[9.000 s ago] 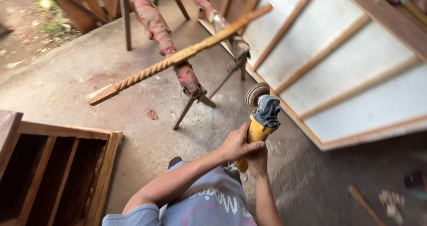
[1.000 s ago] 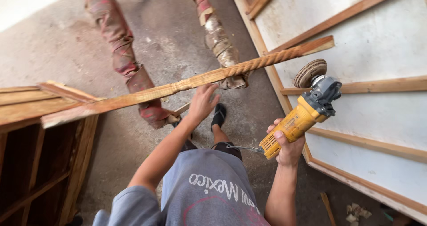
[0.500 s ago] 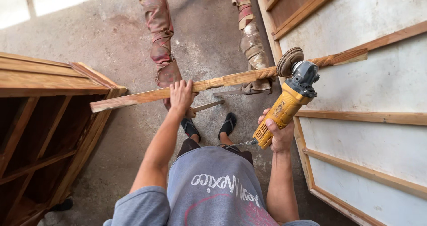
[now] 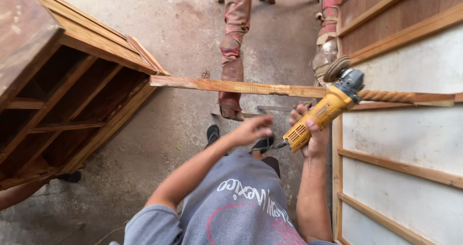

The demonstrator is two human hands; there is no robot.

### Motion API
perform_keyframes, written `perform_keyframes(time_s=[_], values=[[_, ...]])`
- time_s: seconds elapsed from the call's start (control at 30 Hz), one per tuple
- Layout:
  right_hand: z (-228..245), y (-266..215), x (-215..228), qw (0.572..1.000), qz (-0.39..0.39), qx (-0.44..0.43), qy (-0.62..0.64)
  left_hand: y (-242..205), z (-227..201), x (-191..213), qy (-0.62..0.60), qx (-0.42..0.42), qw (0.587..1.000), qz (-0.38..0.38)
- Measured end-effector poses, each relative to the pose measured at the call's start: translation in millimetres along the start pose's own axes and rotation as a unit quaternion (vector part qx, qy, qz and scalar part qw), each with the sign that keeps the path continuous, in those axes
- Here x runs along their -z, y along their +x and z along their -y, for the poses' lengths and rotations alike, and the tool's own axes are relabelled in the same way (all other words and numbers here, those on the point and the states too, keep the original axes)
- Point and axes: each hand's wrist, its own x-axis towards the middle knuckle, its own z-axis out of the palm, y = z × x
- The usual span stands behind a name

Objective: The person sands a decorative wooden spindle and a square wooden post using a power sander, holding the wood pieces by hand and turning them to reach all sides.

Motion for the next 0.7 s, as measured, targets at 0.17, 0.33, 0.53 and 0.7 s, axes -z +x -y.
perform_keyframes(time_s=[0.17, 0.33, 0.53, 0.7], values=[[-64, 0, -33, 0.999, -0.005, -0.025, 0.026, -34, 20, -16, -0.309, -0.009, 0.944, 0.112], [-132, -2, -81, 0.999, -0.011, -0.041, -0.011, -72, 80, 25, -0.398, -0.012, 0.911, 0.107], [-223, -9, -171, 0.991, -0.088, -0.051, -0.084, -133, 123, 120, -0.448, 0.018, 0.885, 0.128], [-265, -22, -235, 0.985, -0.057, -0.063, -0.154, -182, 133, 172, -0.403, -0.046, 0.91, 0.08]])
